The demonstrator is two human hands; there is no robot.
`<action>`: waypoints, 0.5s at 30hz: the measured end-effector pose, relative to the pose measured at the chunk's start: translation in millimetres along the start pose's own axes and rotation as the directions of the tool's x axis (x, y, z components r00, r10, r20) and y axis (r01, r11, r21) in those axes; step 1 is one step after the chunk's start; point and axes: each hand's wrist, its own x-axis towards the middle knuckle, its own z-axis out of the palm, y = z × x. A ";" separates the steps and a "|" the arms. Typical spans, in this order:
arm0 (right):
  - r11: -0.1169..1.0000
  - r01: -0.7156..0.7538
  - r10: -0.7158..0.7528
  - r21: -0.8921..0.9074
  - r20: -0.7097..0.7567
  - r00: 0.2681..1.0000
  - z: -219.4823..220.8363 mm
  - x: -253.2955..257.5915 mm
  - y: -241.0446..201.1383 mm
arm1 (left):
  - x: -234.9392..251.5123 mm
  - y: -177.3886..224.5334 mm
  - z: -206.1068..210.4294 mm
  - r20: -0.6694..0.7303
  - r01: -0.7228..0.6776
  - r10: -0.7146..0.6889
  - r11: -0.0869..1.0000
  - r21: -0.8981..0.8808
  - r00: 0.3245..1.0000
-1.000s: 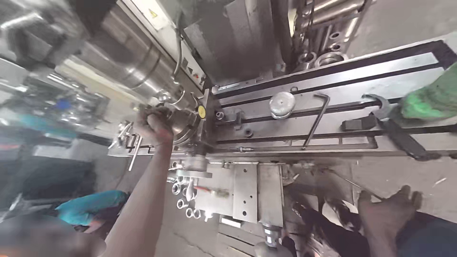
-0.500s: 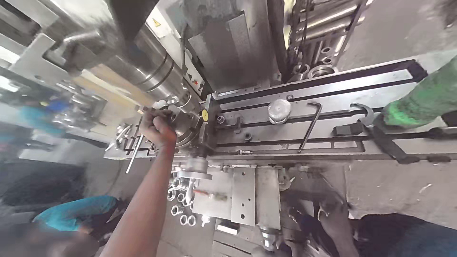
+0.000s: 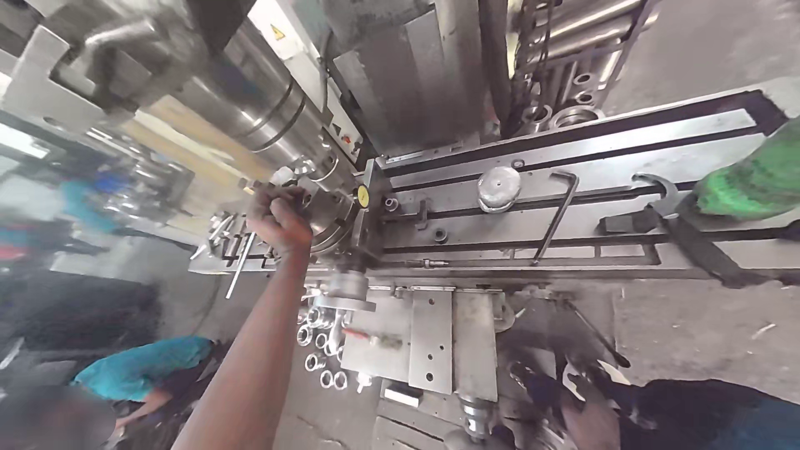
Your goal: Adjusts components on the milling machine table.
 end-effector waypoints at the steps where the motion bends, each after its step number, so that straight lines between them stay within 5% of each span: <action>1: 1.000 -0.015 0.015 0.006 -0.005 1.000 -2.2 0.0 1.7 | -0.3 0.1 0.0 0.000 -0.001 0.001 1.000 0.004 1.000; 15: 0.995 0.040 -0.030 0.094 -0.107 0.994 -29.3 4.5 -16.7 | -0.7 4.9 0.7 -0.005 0.042 -0.042 0.999 0.024 0.999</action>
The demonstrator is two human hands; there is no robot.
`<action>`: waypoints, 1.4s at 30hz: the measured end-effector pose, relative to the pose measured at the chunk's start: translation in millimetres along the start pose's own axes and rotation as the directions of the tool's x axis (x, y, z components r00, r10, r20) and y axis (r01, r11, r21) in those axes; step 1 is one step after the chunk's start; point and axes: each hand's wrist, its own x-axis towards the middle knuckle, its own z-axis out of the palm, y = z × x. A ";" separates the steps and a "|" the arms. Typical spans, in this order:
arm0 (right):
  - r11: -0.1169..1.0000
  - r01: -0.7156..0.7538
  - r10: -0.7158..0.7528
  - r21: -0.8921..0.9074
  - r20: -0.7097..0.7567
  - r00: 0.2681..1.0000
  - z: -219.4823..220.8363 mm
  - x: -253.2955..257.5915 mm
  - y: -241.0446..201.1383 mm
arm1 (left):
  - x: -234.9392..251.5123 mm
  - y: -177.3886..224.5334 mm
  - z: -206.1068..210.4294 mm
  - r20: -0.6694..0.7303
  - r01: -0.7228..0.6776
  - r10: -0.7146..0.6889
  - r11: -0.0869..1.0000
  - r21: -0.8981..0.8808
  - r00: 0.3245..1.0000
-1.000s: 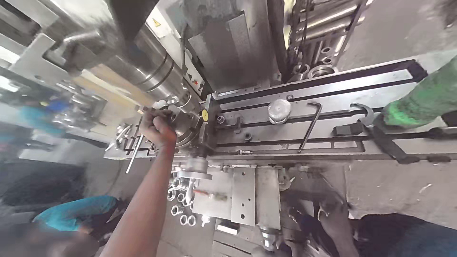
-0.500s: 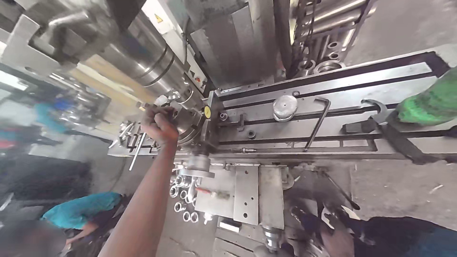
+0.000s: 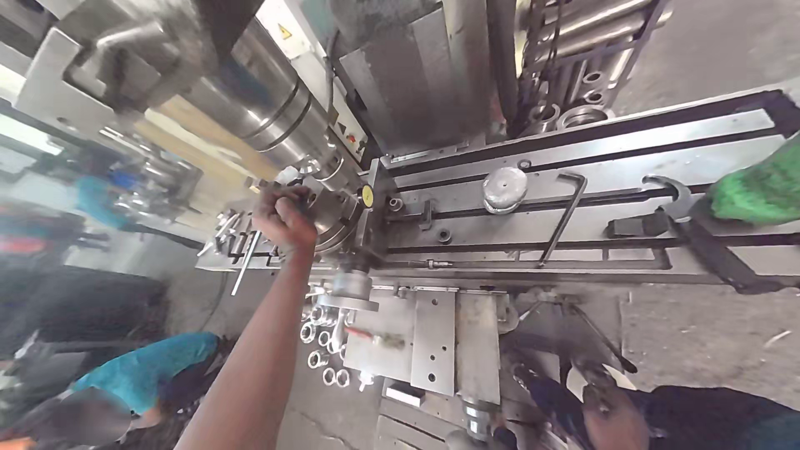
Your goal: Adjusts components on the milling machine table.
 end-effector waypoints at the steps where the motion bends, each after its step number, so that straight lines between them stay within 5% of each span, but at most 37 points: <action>1: 1.000 0.007 -0.007 0.011 0.003 1.000 0.1 1.0 1.0 | 0.1 -0.2 0.2 -0.005 -0.001 0.001 1.000 0.005 1.000; 20: 0.997 0.009 -0.005 0.076 -0.044 0.999 8.9 3.9 9.5 | 0.9 -3.5 0.3 0.000 -0.022 0.022 1.000 0.007 1.000; 42: 0.938 0.345 -0.319 0.032 -0.309 0.896 -19.1 6.7 -45.0 | 0.1 -2.8 -0.6 -0.007 0.015 -0.015 0.999 0.053 1.000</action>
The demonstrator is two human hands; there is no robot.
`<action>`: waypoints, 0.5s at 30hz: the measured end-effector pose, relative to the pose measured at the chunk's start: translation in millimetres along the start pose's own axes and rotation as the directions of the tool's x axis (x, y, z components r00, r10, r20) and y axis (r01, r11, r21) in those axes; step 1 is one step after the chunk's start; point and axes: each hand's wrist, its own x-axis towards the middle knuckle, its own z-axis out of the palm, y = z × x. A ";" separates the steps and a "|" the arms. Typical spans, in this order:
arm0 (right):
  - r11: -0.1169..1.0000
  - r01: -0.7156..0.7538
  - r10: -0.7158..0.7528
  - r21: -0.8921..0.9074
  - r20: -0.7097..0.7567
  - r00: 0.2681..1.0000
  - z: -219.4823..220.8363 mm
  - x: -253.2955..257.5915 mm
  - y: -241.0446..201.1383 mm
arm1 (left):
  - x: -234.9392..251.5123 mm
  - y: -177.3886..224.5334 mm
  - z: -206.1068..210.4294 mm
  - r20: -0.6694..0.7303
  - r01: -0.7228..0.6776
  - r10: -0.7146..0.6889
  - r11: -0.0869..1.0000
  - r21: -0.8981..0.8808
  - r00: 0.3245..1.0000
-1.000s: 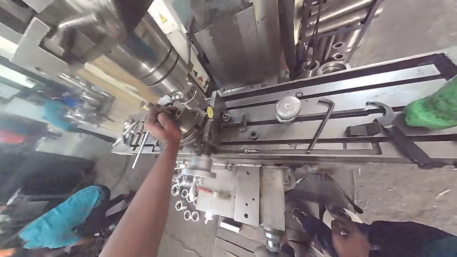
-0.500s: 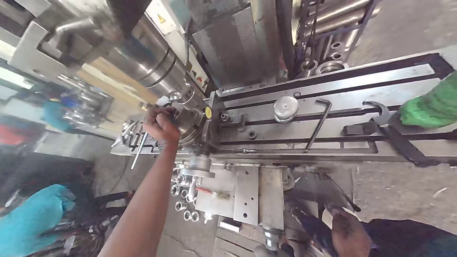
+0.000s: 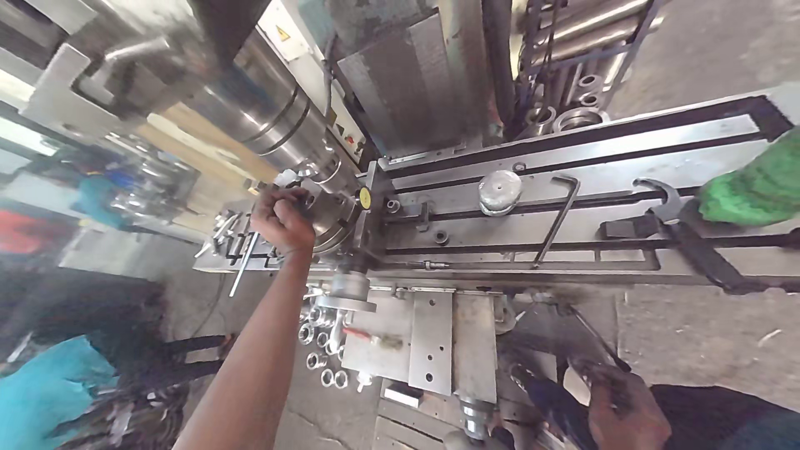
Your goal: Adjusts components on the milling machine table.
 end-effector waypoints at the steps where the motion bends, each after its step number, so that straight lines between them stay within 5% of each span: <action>1: 1.000 0.007 -0.007 0.002 -0.008 1.000 0.3 0.5 -0.6 | 0.1 0.2 0.4 -0.002 -0.002 0.002 1.000 -0.009 1.000; 15: 1.000 -0.017 0.017 0.011 0.008 1.000 3.5 -4.2 0.2 | 0.0 -1.4 -1.0 0.003 -0.009 0.009 1.000 -0.009 1.000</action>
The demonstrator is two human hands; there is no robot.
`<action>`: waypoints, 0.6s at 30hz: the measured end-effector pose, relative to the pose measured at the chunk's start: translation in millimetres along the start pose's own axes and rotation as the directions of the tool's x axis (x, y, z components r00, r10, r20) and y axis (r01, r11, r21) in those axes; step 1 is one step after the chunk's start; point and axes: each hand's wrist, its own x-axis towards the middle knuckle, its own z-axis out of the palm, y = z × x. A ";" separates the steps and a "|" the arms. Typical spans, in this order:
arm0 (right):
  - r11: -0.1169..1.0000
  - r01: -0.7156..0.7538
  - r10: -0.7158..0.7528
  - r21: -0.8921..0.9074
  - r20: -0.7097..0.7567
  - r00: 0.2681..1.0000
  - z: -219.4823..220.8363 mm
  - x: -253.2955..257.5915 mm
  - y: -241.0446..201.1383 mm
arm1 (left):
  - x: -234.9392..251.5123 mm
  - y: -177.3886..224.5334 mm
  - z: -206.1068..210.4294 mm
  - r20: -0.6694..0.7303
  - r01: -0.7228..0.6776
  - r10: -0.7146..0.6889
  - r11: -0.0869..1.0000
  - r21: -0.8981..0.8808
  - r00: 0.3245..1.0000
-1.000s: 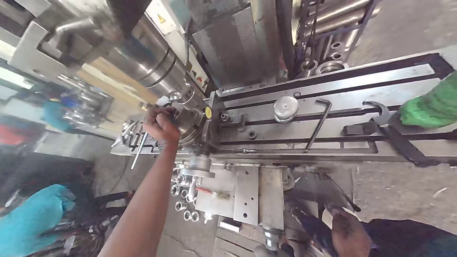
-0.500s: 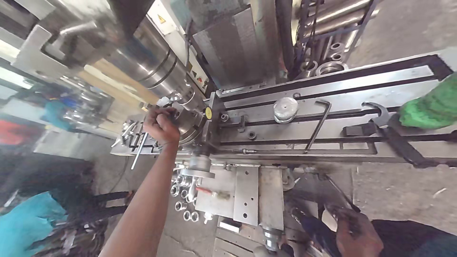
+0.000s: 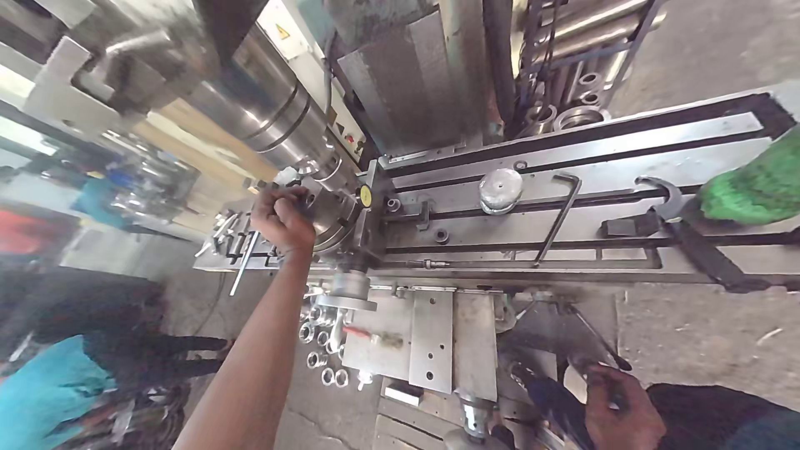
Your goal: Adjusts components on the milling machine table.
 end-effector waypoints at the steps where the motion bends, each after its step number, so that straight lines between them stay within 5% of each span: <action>1: 1.000 -0.008 0.008 0.001 0.004 1.000 -0.1 0.0 -1.7 | 0.1 0.8 0.1 0.000 -0.004 0.004 1.000 0.004 1.000; 18: 1.000 -0.009 0.008 0.023 0.032 0.999 1.8 -5.2 -1.5 | 0.2 1.2 1.1 -0.005 -0.037 0.038 0.999 0.020 0.999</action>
